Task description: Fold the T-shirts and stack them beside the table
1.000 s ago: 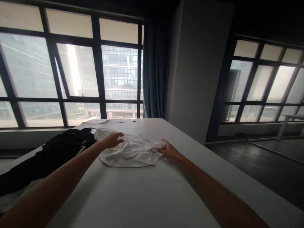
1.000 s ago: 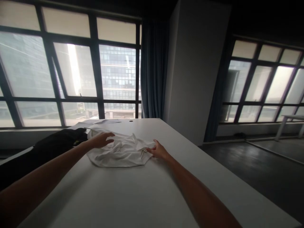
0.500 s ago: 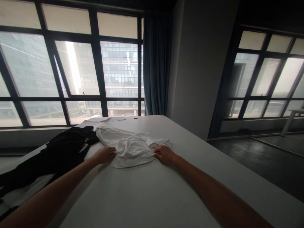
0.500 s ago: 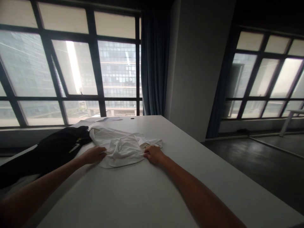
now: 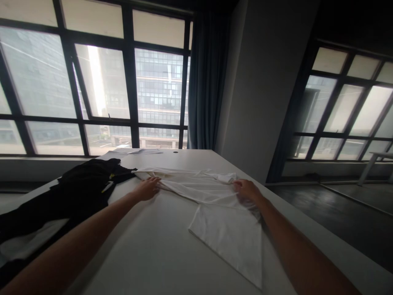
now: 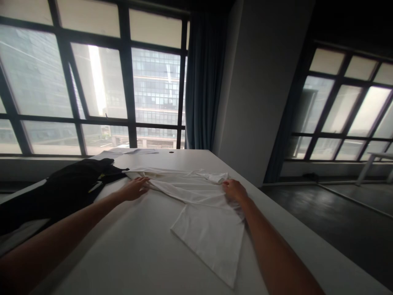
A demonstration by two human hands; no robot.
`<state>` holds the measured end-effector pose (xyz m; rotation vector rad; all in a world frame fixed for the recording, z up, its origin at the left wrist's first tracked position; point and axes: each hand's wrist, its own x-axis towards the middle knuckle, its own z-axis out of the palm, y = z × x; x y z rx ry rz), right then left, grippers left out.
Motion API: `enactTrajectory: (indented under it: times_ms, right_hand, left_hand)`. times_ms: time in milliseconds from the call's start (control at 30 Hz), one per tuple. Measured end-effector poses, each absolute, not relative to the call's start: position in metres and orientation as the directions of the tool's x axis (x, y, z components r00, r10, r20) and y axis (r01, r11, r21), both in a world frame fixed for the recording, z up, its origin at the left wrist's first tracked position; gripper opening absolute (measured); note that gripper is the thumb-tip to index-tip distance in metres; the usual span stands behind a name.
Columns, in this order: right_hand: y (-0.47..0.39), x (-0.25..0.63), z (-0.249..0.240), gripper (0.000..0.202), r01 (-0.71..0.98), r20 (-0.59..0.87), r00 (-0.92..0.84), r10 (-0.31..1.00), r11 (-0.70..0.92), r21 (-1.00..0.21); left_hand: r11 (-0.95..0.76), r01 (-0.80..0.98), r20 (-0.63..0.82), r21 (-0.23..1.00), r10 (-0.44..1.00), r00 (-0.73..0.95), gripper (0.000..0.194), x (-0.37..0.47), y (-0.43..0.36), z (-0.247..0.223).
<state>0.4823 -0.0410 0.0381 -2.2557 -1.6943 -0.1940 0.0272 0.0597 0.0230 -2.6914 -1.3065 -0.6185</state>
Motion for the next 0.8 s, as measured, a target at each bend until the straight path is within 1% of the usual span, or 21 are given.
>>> enactTrajectory:
  times_ms: [67,133,233,333,433,533,700,800]
  right_hand:
    - [-0.033,0.467,0.032,0.037,0.966,0.240,0.148,0.959,-0.088,-0.243]
    - [-0.026,0.453,0.024,0.046,0.955,0.173,0.040,0.984,0.014,-0.297]
    - [-0.022,0.438,0.011,0.058,0.958,0.121,-0.042,0.992,0.074,-0.277]
    - [-0.023,0.435,0.003,0.062,0.965,0.114,-0.049,0.992,0.077,-0.252]
    - [-0.026,0.437,0.002,0.066,0.966,0.100,-0.032,0.994,0.056,-0.251]
    - [-0.028,0.436,0.004,0.067,0.967,0.094,-0.032,0.995,0.055,-0.248]
    - [-0.028,0.435,0.009,0.067,0.961,0.050,-0.068,0.996,0.079,-0.263]
    - [-0.027,0.441,0.014,0.069,0.954,-0.009,-0.109,0.994,0.102,-0.282]
  left_hand:
    - [-0.620,0.783,0.389,0.053,0.735,0.555,0.038,0.016,0.086,0.021]
    - [-0.610,0.793,0.379,0.009,0.736,0.562,0.038,0.010,0.106,0.018]
    - [-0.598,0.795,0.352,-0.101,0.726,0.591,0.050,0.007,0.125,0.014]
    - [-0.629,0.752,0.259,-0.199,0.706,0.659,0.049,0.010,0.129,0.017]
    - [-0.641,0.742,0.181,-0.197,0.720,0.670,0.040,0.007,0.121,0.028]
    - [-0.615,0.767,0.159,-0.182,0.751,0.641,0.032,-0.004,0.102,0.037]
    - [-0.600,0.781,0.111,-0.174,0.776,0.621,0.041,-0.037,0.055,0.042]
    - [-0.626,0.768,0.024,-0.137,0.773,0.634,0.040,-0.063,0.024,0.044]
